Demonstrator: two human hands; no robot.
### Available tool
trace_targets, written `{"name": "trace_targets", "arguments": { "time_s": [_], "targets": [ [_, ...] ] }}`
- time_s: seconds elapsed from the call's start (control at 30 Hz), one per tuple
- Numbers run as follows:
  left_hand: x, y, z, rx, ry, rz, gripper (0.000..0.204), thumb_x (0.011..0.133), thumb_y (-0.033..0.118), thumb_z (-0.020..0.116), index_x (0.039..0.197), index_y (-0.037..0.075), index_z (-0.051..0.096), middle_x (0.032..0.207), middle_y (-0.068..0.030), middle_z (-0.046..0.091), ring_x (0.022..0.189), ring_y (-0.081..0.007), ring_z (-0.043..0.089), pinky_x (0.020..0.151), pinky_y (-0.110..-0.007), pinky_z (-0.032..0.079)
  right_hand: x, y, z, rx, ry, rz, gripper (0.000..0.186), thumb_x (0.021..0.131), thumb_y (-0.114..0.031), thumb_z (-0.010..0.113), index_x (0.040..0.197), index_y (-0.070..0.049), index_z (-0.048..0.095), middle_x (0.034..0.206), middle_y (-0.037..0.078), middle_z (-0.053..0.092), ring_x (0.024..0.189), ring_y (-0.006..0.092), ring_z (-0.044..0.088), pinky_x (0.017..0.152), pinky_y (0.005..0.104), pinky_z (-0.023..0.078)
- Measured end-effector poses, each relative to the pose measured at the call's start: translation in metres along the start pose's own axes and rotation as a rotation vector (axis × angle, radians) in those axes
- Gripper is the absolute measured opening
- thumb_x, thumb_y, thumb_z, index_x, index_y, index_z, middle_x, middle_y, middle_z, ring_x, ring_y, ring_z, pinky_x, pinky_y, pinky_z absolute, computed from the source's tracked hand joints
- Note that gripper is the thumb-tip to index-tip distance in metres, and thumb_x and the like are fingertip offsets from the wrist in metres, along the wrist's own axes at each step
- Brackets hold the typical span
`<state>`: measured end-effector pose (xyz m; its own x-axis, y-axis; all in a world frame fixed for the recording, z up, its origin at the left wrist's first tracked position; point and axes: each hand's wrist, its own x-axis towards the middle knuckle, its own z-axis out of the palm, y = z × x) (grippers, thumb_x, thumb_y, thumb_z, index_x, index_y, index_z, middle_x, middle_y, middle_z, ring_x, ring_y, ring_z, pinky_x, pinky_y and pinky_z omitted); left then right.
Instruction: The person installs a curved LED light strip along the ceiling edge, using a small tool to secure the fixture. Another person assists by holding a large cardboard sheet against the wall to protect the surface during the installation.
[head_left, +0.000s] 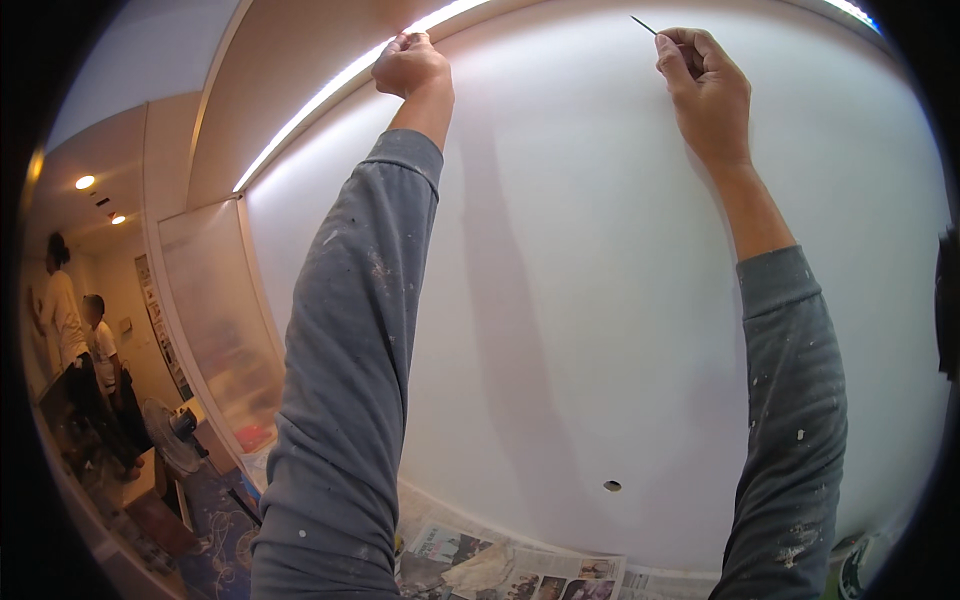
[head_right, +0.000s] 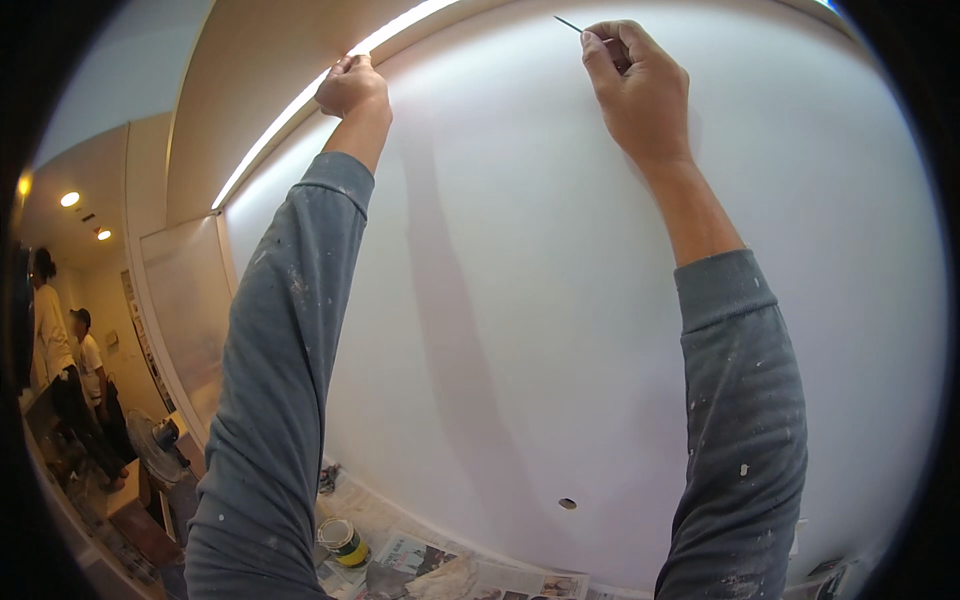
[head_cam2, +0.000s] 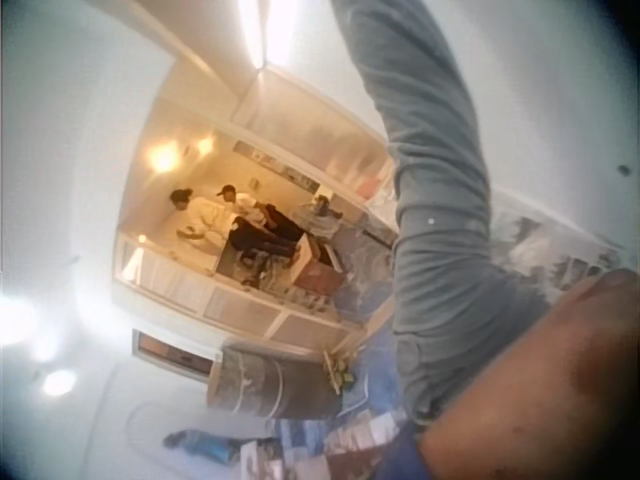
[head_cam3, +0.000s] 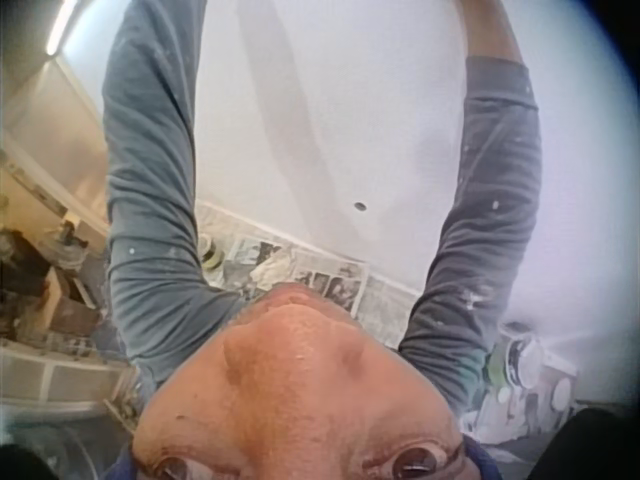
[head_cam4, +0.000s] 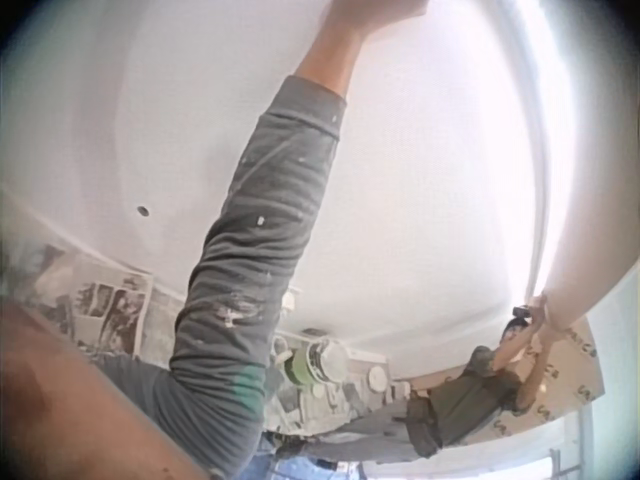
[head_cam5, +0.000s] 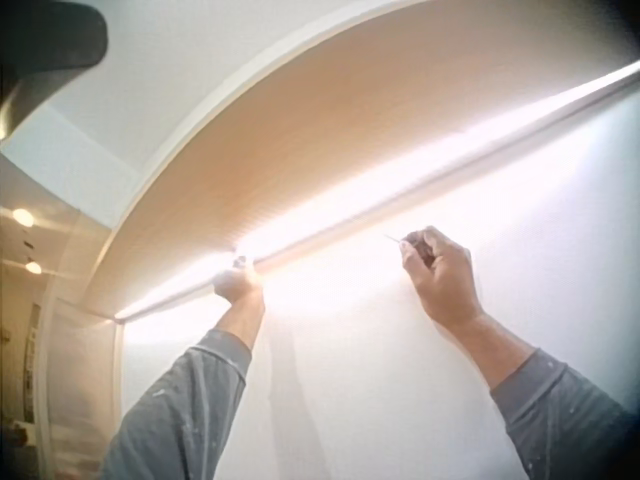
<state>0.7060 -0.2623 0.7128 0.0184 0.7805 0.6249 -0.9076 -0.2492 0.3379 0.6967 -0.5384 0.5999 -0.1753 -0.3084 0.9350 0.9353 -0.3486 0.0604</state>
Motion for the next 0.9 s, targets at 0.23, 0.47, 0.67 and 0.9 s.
{"name": "trace_targets", "arguments": {
  "time_s": [0.23, 0.47, 0.67, 0.9],
  "targets": [
    [0.024, 0.002, 0.008, -0.174, -0.011, -0.076, 0.015, 0.089, 0.011, 0.079, 0.096, -0.003, 0.076, 0.109, -0.0187, 0.073, 0.101, -0.0216, 0.071, 0.082, -0.03, 0.063, 0.011, -0.007, 0.004, -0.006, -0.006, -0.014, 0.02, 0.099, -0.025, 0.068, 0.103, -0.006, 0.073, 0.079, -0.001, 0.07, 0.07, 0.0075, 0.06, 0.068, 0.0258, 0.051],
    [0.017, 0.017, 0.015, -0.004, 0.094, -0.015, 0.016, 0.09, 0.005, 0.076, 0.102, -0.005, 0.077, 0.098, -0.0156, 0.077, 0.085, -0.022, 0.075, 0.079, -0.028, 0.064, 0.026, -0.016, 0.002, -0.013, -0.01, -0.032, 0.021, 0.099, -0.026, 0.068, 0.102, -0.006, 0.073, 0.078, -0.001, 0.07, 0.069, 0.0079, 0.061, 0.067, 0.026, 0.052],
    [0.05, 0.0, 0.003, -0.162, -0.009, 0.027, 0.017, 0.091, 0.009, 0.076, 0.101, -0.005, 0.076, 0.1, -0.0149, 0.077, 0.089, -0.0213, 0.074, 0.08, -0.029, 0.062, 0.033, -0.028, 0.003, -0.071, -0.05, -0.02, 0.02, 0.102, -0.025, 0.067, 0.105, -0.006, 0.072, 0.084, -0.002, 0.071, 0.081, 0.0056, 0.065, 0.077, 0.022, 0.051],
    [0.044, 0.005, -0.006, -0.11, -0.09, -0.023, 0.023, 0.093, 0.009, 0.075, 0.11, -0.006, 0.071, 0.105, -0.0159, 0.075, 0.09, -0.0207, 0.073, 0.078, -0.028, 0.062, 0.04, -0.037, 0.0, -0.09, -0.044, -0.035, 0.02, 0.102, -0.026, 0.067, 0.106, -0.007, 0.073, 0.084, -0.002, 0.071, 0.082, 0.0056, 0.066, 0.078, 0.023, 0.052]
  ]
}}
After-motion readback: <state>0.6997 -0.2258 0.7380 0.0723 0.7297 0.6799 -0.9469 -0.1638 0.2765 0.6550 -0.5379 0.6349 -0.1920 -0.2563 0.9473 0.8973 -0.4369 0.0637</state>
